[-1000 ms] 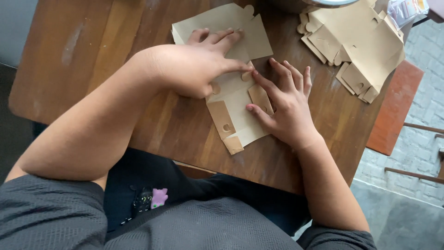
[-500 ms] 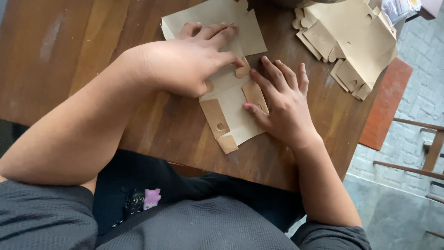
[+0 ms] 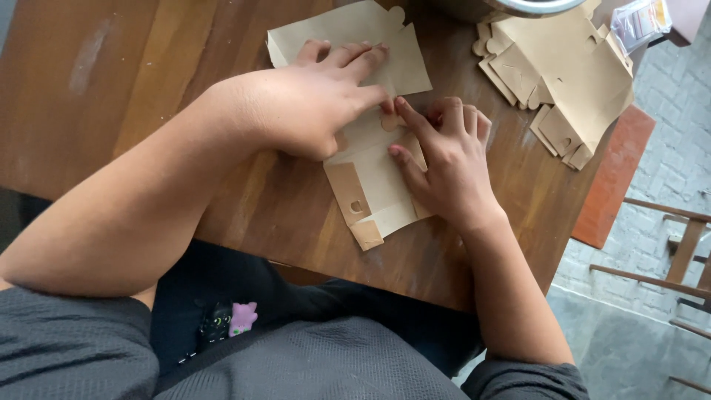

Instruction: Assembling a small cardboard box from a flat template by folding the sides and interlocking the tabs.

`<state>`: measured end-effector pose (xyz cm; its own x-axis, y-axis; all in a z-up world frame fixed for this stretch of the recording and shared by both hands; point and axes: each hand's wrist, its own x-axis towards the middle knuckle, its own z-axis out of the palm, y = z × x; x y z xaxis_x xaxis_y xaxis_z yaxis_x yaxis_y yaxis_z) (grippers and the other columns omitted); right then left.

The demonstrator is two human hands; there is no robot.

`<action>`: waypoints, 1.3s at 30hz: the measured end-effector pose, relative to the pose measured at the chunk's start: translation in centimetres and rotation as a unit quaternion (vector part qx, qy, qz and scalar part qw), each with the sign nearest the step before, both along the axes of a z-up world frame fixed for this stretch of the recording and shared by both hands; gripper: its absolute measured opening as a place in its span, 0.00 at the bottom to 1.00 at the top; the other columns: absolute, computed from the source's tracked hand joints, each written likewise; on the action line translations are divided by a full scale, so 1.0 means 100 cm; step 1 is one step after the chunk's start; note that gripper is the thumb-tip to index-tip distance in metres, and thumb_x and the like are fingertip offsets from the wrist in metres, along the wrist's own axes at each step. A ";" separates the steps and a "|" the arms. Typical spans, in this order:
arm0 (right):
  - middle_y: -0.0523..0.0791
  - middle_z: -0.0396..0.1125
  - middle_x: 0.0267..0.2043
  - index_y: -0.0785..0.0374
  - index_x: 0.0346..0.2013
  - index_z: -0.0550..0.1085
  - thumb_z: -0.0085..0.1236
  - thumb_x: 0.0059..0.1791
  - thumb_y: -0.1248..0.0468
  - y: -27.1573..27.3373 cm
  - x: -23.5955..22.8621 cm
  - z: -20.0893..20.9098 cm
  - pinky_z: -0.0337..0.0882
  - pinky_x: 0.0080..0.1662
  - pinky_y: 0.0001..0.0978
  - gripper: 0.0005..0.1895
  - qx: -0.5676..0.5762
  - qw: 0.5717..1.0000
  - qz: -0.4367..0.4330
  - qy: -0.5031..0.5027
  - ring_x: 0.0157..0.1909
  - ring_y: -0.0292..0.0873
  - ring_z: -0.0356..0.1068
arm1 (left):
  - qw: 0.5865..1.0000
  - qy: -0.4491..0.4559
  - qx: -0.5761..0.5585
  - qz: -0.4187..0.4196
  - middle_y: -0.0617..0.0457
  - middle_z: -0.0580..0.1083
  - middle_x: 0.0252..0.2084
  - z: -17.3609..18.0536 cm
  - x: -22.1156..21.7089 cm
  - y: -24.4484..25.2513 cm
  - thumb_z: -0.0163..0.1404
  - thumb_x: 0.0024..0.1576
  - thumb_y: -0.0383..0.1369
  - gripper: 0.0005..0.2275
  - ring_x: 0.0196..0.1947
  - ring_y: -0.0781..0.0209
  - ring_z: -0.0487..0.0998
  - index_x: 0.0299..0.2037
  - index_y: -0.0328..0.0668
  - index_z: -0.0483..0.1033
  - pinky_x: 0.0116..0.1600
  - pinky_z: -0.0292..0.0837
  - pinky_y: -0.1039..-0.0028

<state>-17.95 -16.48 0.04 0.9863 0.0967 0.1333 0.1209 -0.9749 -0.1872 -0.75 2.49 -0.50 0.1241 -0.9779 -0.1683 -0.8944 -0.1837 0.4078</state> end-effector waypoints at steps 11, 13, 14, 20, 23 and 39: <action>0.52 0.59 0.54 0.54 0.68 0.70 0.49 0.59 0.50 -0.005 -0.011 0.011 0.56 0.60 0.57 0.24 -0.037 0.999 0.018 0.013 0.53 0.58 0.58 | 1.000 0.016 -0.011 -0.001 0.34 0.50 0.75 0.003 0.004 0.001 0.52 0.44 0.32 0.31 0.74 0.35 0.49 0.64 0.57 0.66 0.65 0.48 0.43; 0.52 0.60 0.57 0.53 0.67 0.71 0.49 0.59 0.51 -0.008 -0.015 0.013 0.56 0.60 0.57 0.23 -0.041 0.999 0.020 0.022 0.56 0.58 0.59 | 1.000 0.022 -0.005 -0.001 0.35 0.50 0.75 0.004 0.005 0.001 0.53 0.44 0.32 0.32 0.74 0.35 0.48 0.63 0.61 0.66 0.66 0.47 0.43; 0.54 0.59 0.61 0.52 0.66 0.72 0.50 0.59 0.52 -0.010 -0.017 0.013 0.57 0.60 0.57 0.22 -0.037 0.999 0.019 0.022 0.58 0.60 0.58 | 1.000 0.023 -0.008 0.000 0.36 0.50 0.75 0.005 0.005 0.001 0.53 0.43 0.32 0.32 0.74 0.36 0.49 0.63 0.63 0.67 0.66 0.47 0.43; 0.57 0.45 0.77 0.52 0.66 0.74 0.56 0.58 0.47 -0.011 -0.018 0.003 0.52 0.69 0.66 0.24 -0.023 0.999 0.013 0.019 0.75 0.65 0.48 | 0.999 0.037 0.006 0.005 0.34 0.49 0.76 0.008 0.003 0.001 0.51 0.42 0.28 0.32 0.75 0.36 0.47 0.61 0.64 0.67 0.66 0.45 0.43; 0.57 0.43 0.78 0.53 0.66 0.73 0.55 0.59 0.51 -0.008 -0.014 0.002 0.49 0.71 0.68 0.22 -0.014 1.000 0.013 0.018 0.78 0.67 0.46 | 1.000 0.025 0.002 0.005 0.33 0.48 0.76 0.006 0.002 -0.001 0.51 0.42 0.27 0.32 0.75 0.36 0.46 0.62 0.62 0.66 0.66 0.46 0.43; 0.56 0.37 0.80 0.47 0.73 0.63 0.45 0.59 0.52 -0.001 0.000 0.002 0.37 0.72 0.71 0.26 0.033 0.997 -0.009 0.068 0.80 0.68 0.35 | 1.000 0.023 0.019 0.001 0.34 0.46 0.77 0.007 0.006 0.001 0.52 0.43 0.30 0.34 0.76 0.36 0.46 0.66 0.55 0.64 0.67 0.47 0.43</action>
